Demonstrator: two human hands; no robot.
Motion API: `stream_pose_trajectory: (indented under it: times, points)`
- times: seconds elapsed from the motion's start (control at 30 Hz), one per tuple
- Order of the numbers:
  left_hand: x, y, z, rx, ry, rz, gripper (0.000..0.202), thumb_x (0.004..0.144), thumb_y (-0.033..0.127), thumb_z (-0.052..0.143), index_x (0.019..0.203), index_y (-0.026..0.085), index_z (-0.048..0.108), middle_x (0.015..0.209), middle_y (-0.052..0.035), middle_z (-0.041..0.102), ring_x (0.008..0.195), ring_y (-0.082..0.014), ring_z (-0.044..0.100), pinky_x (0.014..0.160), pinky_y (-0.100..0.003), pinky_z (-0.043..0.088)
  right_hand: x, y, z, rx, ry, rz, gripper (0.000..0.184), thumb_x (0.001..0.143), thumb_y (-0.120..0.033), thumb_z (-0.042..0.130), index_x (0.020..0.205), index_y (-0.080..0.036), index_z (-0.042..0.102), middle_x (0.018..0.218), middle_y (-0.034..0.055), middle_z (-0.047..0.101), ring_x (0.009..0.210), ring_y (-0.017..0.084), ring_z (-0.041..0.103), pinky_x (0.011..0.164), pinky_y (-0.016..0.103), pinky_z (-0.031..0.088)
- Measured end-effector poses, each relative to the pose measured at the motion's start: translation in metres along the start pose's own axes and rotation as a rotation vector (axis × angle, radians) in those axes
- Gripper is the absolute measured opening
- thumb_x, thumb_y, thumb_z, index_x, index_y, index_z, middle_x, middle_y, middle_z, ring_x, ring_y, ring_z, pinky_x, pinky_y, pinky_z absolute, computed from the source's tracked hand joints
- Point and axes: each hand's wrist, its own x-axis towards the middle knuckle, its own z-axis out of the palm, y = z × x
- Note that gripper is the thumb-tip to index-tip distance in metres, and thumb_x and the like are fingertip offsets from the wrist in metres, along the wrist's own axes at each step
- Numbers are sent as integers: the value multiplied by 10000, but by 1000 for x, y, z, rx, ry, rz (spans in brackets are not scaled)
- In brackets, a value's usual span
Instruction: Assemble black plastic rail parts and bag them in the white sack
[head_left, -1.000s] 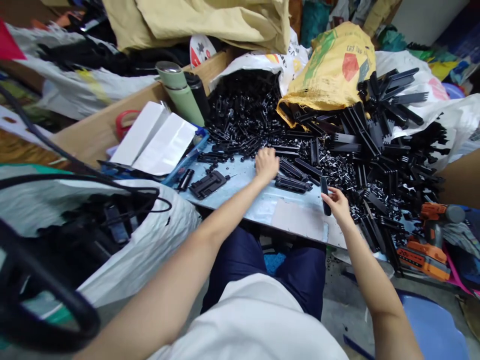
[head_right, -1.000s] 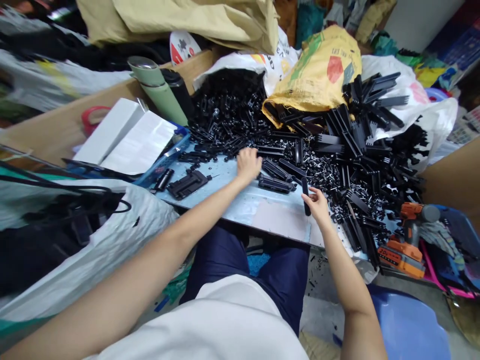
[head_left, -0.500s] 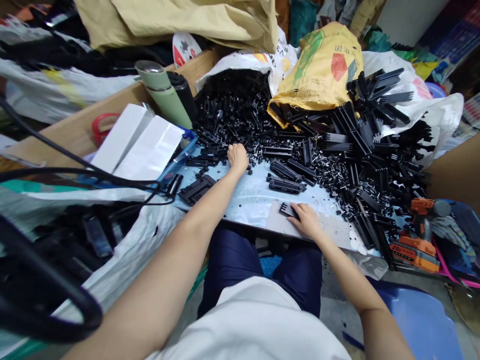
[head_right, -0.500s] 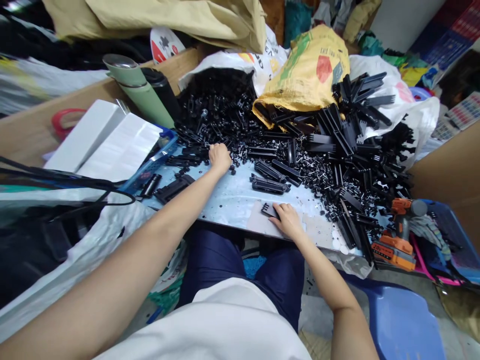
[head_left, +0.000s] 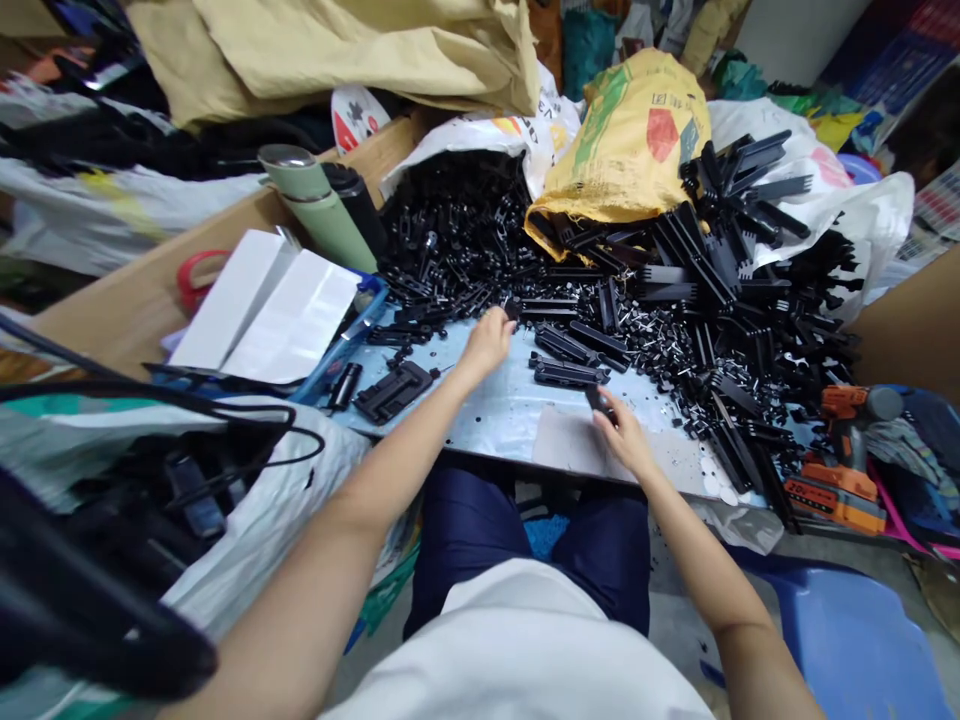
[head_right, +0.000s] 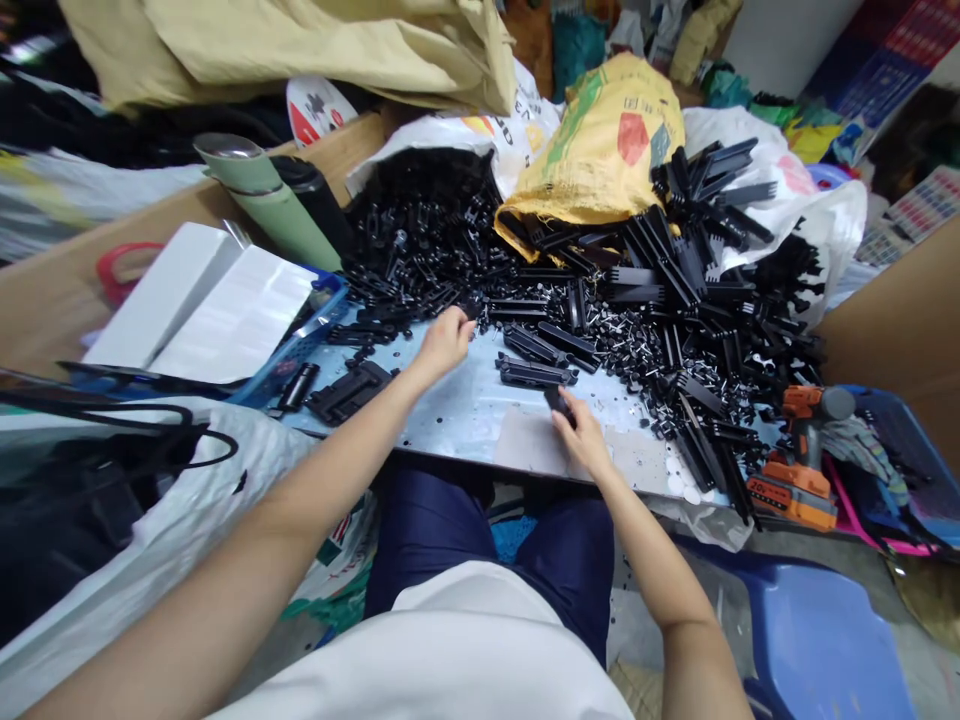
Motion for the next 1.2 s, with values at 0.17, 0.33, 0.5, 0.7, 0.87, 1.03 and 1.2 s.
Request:
stream_pose_trajectory:
  times: [0.17, 0.33, 0.5, 0.7, 0.87, 1.03, 1.2]
  points:
    - [-77, 35, 47, -826, -439, 126, 483, 866, 448, 516, 1208, 139, 375, 862, -50, 508, 527, -106, 489, 466, -194, 400, 9, -17, -1, 627, -37, 282, 780, 765, -646, 429, 1355, -148, 318, 701, -3, 518, 486, 103, 502, 490, 268, 462]
    - [-108, 45, 56, -709, -301, 184, 467, 895, 455, 474, 1223, 122, 492, 832, -58, 537, 582, -112, 492, 559, -210, 431, 2, -22, -1, 733, -58, 204, 826, 694, -629, 550, 1354, -165, 375, 766, 5, 543, 517, 76, 513, 497, 233, 468]
    - [-113, 47, 46, -473, -81, 469, 348, 949, 382, 427, 1152, 135, 566, 846, -77, 540, 778, -159, 527, 737, -253, 459, -7, -17, -17, 432, -111, -47, 610, 785, -522, 534, 1305, -207, 483, 847, 22, 548, 511, 45, 471, 521, 228, 482]
    - [-128, 69, 48, -417, 221, 475, 360, 989, 363, 334, 1174, 135, 542, 902, -85, 521, 831, -148, 531, 754, -230, 462, -17, -17, -1, 316, 31, -219, 543, 875, -476, 431, 1363, -237, 414, 870, 35, 528, 531, 49, 477, 518, 211, 488]
    - [-126, 61, 54, -439, 114, 515, 346, 984, 379, 349, 1125, 151, 567, 904, -81, 534, 833, -155, 536, 767, -245, 475, -24, -13, 19, 281, 46, -221, 562, 892, -488, 386, 1392, -232, 366, 950, 56, 546, 551, 59, 489, 539, 222, 495]
    - [-142, 36, 78, -352, 52, 203, 399, 975, 332, 251, 1192, 98, 490, 993, -142, 522, 840, -200, 562, 757, -322, 509, -9, 2, -13, -115, -40, -115, 479, 884, -436, 416, 1315, -235, 477, 1061, 72, 599, 876, 162, 579, 816, 321, 485]
    - [-142, 29, 80, 113, -138, 416, 410, 863, 146, 442, 1272, 166, 435, 1269, -166, 384, 1167, -319, 395, 966, -548, 367, 38, 39, -120, -454, 533, 237, 391, 872, -256, 401, 1202, -104, 545, 1144, 143, 570, 1078, 214, 506, 975, 362, 368]
